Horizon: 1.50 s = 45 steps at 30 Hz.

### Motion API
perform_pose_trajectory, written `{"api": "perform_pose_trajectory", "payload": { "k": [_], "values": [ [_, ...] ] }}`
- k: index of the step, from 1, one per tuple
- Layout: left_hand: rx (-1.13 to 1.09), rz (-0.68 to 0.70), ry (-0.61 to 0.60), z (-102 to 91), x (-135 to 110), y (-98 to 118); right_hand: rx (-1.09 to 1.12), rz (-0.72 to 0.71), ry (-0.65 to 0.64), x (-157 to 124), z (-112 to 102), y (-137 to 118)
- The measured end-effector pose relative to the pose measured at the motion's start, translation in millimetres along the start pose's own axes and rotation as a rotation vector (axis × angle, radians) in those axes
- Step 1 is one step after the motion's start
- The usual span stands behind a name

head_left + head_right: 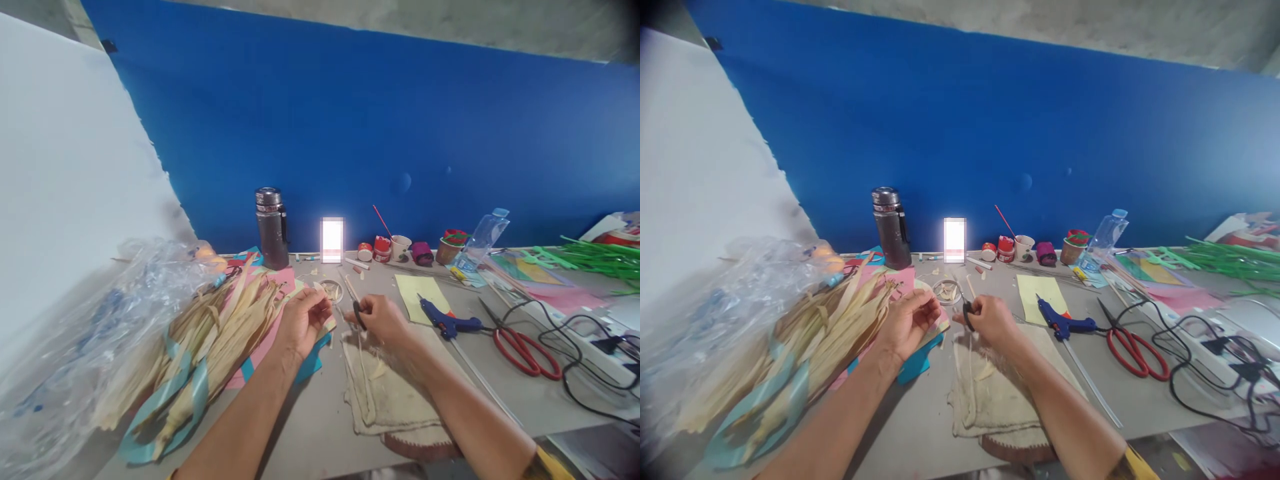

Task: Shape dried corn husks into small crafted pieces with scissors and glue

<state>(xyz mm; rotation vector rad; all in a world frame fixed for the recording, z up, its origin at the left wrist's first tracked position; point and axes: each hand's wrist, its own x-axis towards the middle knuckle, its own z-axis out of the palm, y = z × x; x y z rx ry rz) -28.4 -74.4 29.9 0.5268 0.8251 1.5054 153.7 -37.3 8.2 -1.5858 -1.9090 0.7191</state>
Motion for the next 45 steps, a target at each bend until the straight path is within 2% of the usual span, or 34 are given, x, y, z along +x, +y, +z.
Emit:
{"api": "perform_pose_trajectory", "payload": {
  "k": [2, 5, 8, 12, 16, 21, 22, 26, 27, 28, 31, 33, 36, 40, 43, 45],
  "values": [
    [0.025, -0.011, 0.004, -1.5, 2, -2, -0.22, 0.027, 0.042, 5, -10, 6],
    [0.058, 0.005, 0.031, -3.7, 5, -4, -0.438, 0.048, 0.029, 8, -21, 14],
    [0.107, 0.016, 0.058, -4.2, 7, -5, -0.532, 0.075, -0.007, 10, -25, 20],
    [0.162, 0.001, 0.059, -3.4, 6, -7, -0.531, 0.086, -0.025, 17, -22, 28],
    [0.218, -0.002, 0.049, -3.7, 5, -10, -0.364, 0.111, -0.032, 22, -20, 36],
    [0.253, -0.009, 0.033, -5.0, 4, -10, 0.109, 0.177, -0.204, 21, -28, 39],
    [0.258, -0.008, 0.024, -5.2, 4, -10, 0.161, 0.167, -0.205, 22, -29, 38],
    [0.313, 0.06, -0.003, -5.0, 3, -16, 0.253, 0.051, 0.019, 21, -27, 28],
    [0.339, 0.083, -0.013, -4.8, 4, -19, 0.314, 0.016, 0.038, 20, -23, 24],
    [0.374, 0.104, -0.027, -4.5, 4, -21, 0.4, -0.014, 0.015, 18, -18, 19],
    [0.517, 0.179, -0.093, -3.7, 3, -26, 0.656, -0.078, -0.176, 10, -3, 7],
    [0.613, 0.24, -0.135, -3.7, 1, -29, 0.702, -0.102, -0.214, 5, 5, 2],
    [0.709, 0.325, -0.181, -5.1, -1, -32, 0.705, -0.087, -0.187, 1, 10, 0],
    [0.773, 0.347, -0.229, -10.6, 3, -29, 0.747, -0.036, -0.204, 4, 6, 2],
    [0.942, 0.399, -0.085, -13.1, 13, -20, 0.685, 0.003, -0.06, 12, -1, 6],
    [1.199, 0.492, 0.039, -9.7, 21, -15, 0.632, 0.019, 0.052, 17, -6, 11]
  ]
}}
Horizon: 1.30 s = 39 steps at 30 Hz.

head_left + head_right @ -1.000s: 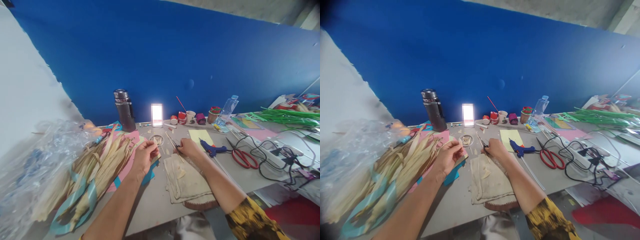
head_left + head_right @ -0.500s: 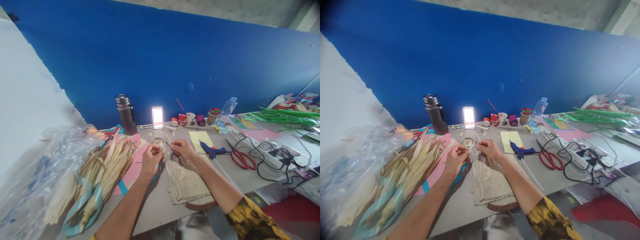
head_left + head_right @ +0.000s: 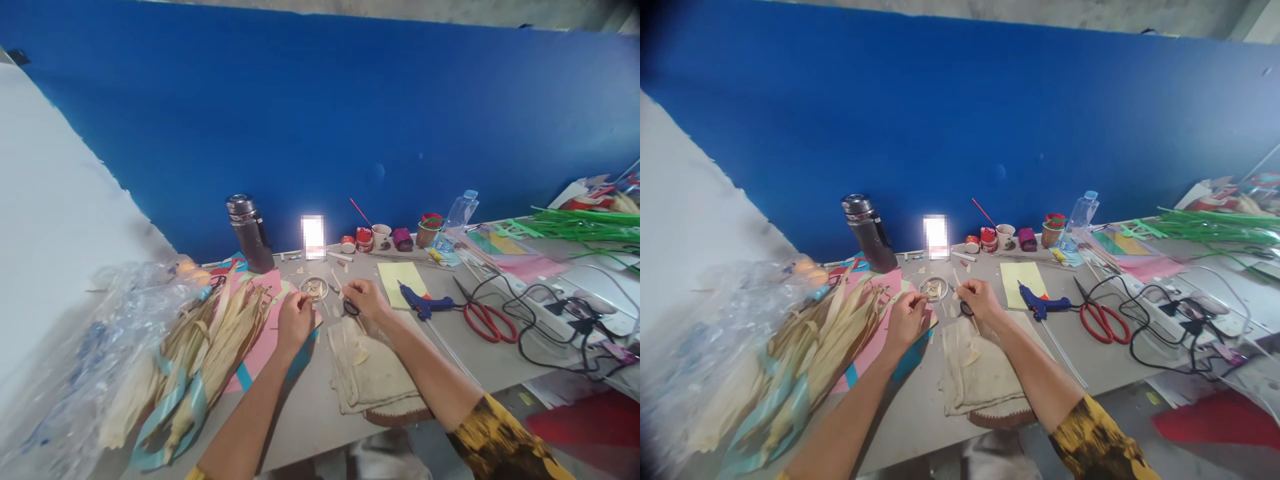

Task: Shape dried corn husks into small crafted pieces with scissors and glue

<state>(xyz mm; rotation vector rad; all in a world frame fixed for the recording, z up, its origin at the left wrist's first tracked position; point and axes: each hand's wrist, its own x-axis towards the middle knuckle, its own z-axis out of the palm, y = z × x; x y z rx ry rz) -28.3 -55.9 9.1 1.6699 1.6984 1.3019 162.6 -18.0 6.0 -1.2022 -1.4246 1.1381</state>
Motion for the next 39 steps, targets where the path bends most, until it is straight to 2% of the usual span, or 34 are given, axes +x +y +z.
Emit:
{"api": "perform_pose_trajectory", "payload": {
  "k": [2, 5, 7, 10, 15, 19, 23, 30, 36, 39],
  "values": [
    [0.315, 0.035, -0.053, 4.2, 9, 5, -0.012, -0.013, 0.06, 5, -6, 2],
    [0.676, 0.015, -0.159, 18.2, 16, 15, -0.037, -0.031, 0.074, 8, -12, 3],
    [0.811, 0.003, -0.17, 27.9, 17, 18, -0.066, -0.054, 0.071, 8, -13, 2],
    [0.897, 0.018, -0.156, 35.4, 16, 16, -0.067, -0.068, 0.053, 7, -13, -1],
    [0.837, 0.043, -0.118, 26.3, 15, 12, -0.036, -0.057, 0.033, 8, -12, -3],
    [0.755, 0.249, 0.022, 14.8, 7, 23, 0.004, -0.072, 0.026, 8, -11, -2],
    [0.708, 0.432, 0.164, 13.6, -4, 30, 0.113, -0.049, -0.013, 6, -8, -2],
    [0.595, 0.506, 0.136, 17.1, -10, 20, 0.255, 0.016, -0.069, 2, -6, -2],
    [0.623, 0.537, 0.099, 17.4, -13, 20, 0.316, 0.055, -0.219, -3, -3, -4],
    [0.62, 0.55, 0.089, 19.5, -16, 22, 0.304, 0.024, -0.278, -7, -2, -6]
  ]
}}
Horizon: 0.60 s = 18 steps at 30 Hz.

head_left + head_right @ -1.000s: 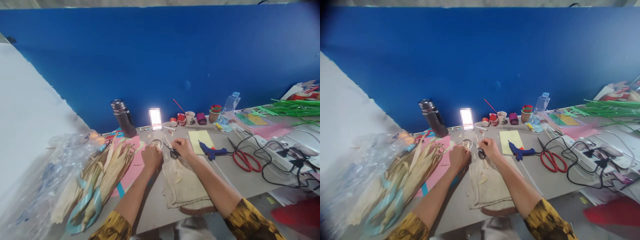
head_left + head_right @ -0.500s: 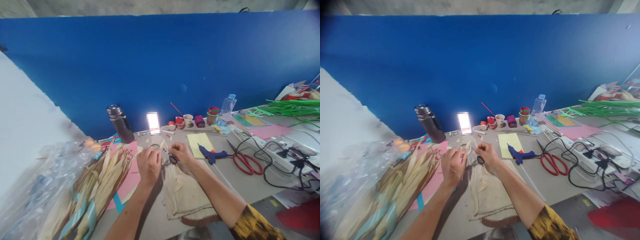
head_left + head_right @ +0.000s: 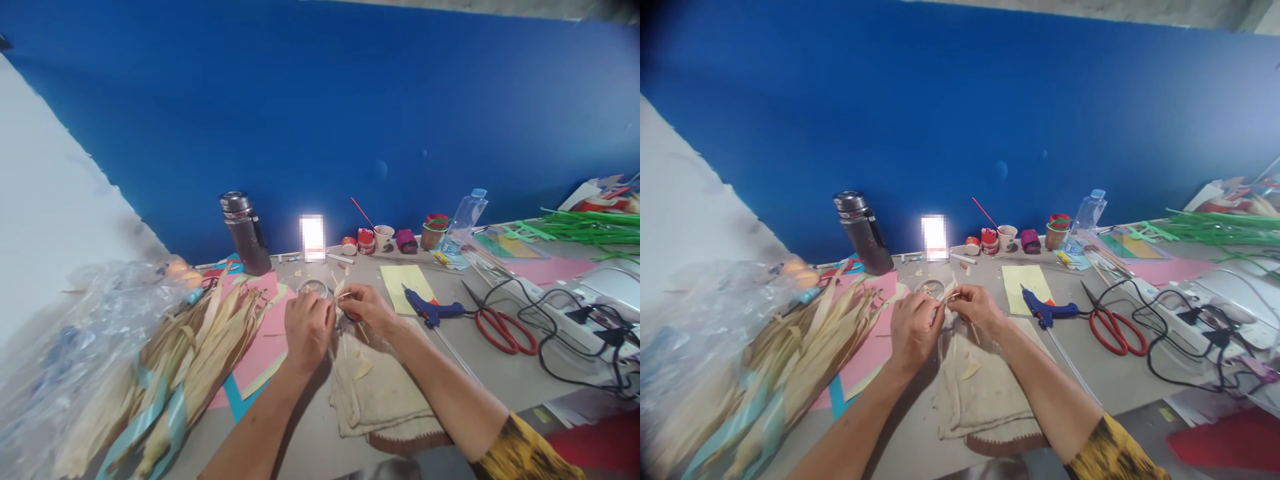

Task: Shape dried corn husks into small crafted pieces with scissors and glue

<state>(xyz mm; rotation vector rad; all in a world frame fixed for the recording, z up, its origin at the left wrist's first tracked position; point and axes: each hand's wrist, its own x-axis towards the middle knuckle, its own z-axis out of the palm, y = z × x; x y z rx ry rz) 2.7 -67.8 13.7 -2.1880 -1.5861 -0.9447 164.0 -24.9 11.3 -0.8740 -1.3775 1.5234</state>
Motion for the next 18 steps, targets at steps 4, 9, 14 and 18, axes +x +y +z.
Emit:
{"api": "perform_pose_trajectory", "payload": {
  "k": [4, 9, 14, 18],
  "values": [
    [-0.014, 0.023, -0.006, 0.9, -1.0, 2.5, -0.017, -0.046, -0.036, -2.6, 0.4, -2.9],
    [-0.083, 0.007, -0.029, 1.8, -2.3, 1.2, -0.056, -0.054, -0.044, -2.7, -1.5, -3.2],
    [-0.567, -0.284, -0.117, 4.5, -1.4, 1.4, -0.028, -0.044, -0.04, -1.6, -4.6, -2.6],
    [-1.054, -0.679, -0.287, 7.7, 0.8, 2.7, -0.052, -0.011, -0.062, -2.7, -5.7, -5.1]
  ]
}}
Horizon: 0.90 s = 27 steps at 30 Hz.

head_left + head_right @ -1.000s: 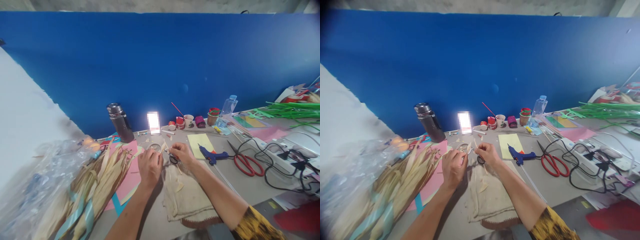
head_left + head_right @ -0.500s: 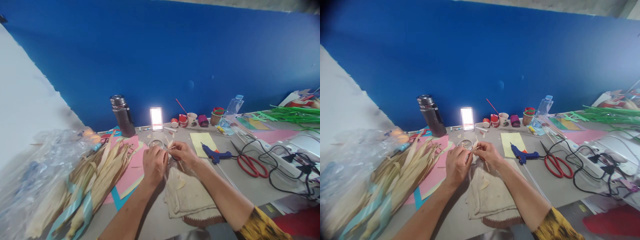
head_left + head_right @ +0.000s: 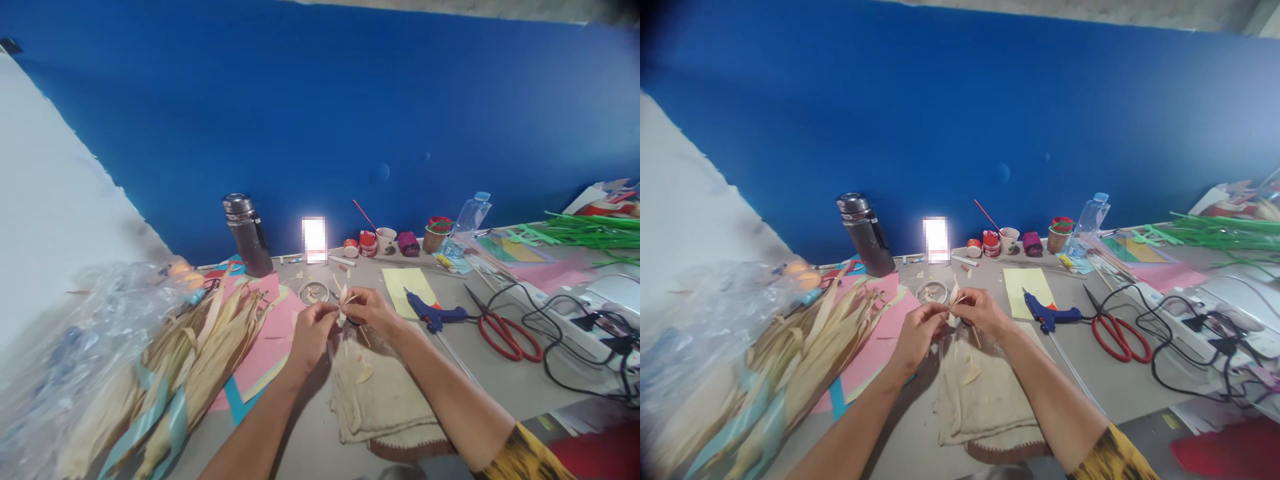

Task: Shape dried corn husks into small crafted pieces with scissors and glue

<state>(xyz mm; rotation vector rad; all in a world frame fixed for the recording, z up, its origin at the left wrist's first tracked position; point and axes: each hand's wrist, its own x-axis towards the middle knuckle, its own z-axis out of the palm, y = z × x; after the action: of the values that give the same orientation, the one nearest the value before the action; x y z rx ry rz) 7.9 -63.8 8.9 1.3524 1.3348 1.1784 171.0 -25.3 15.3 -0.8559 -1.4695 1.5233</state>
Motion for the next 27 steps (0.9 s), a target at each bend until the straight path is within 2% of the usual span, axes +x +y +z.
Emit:
{"api": "perform_pose_trajectory", "payload": {
  "k": [3, 7, 15, 19, 23, 27],
  "values": [
    [-0.219, -0.147, -0.05, 1.3, 1, -1, -0.054, 0.024, -0.026, -1, -1, -2],
    [-0.396, -0.222, -0.1, 1.7, 1, -3, -0.108, 0.054, -0.059, -2, -5, -1],
    [-0.503, -0.322, -0.147, 3.7, 1, -5, -0.13, 0.056, -0.08, -2, -9, 3],
    [-0.559, -0.332, -0.087, 2.0, 2, -5, -0.105, 0.045, 0.055, 3, -12, 11],
    [-0.638, -0.346, -0.026, -1.5, 6, -6, -0.107, -0.061, 0.259, 4, -14, 10],
    [-0.633, -0.338, -0.008, -0.8, 7, -8, -0.098, -0.091, 0.315, 2, -5, 3]
  ]
}}
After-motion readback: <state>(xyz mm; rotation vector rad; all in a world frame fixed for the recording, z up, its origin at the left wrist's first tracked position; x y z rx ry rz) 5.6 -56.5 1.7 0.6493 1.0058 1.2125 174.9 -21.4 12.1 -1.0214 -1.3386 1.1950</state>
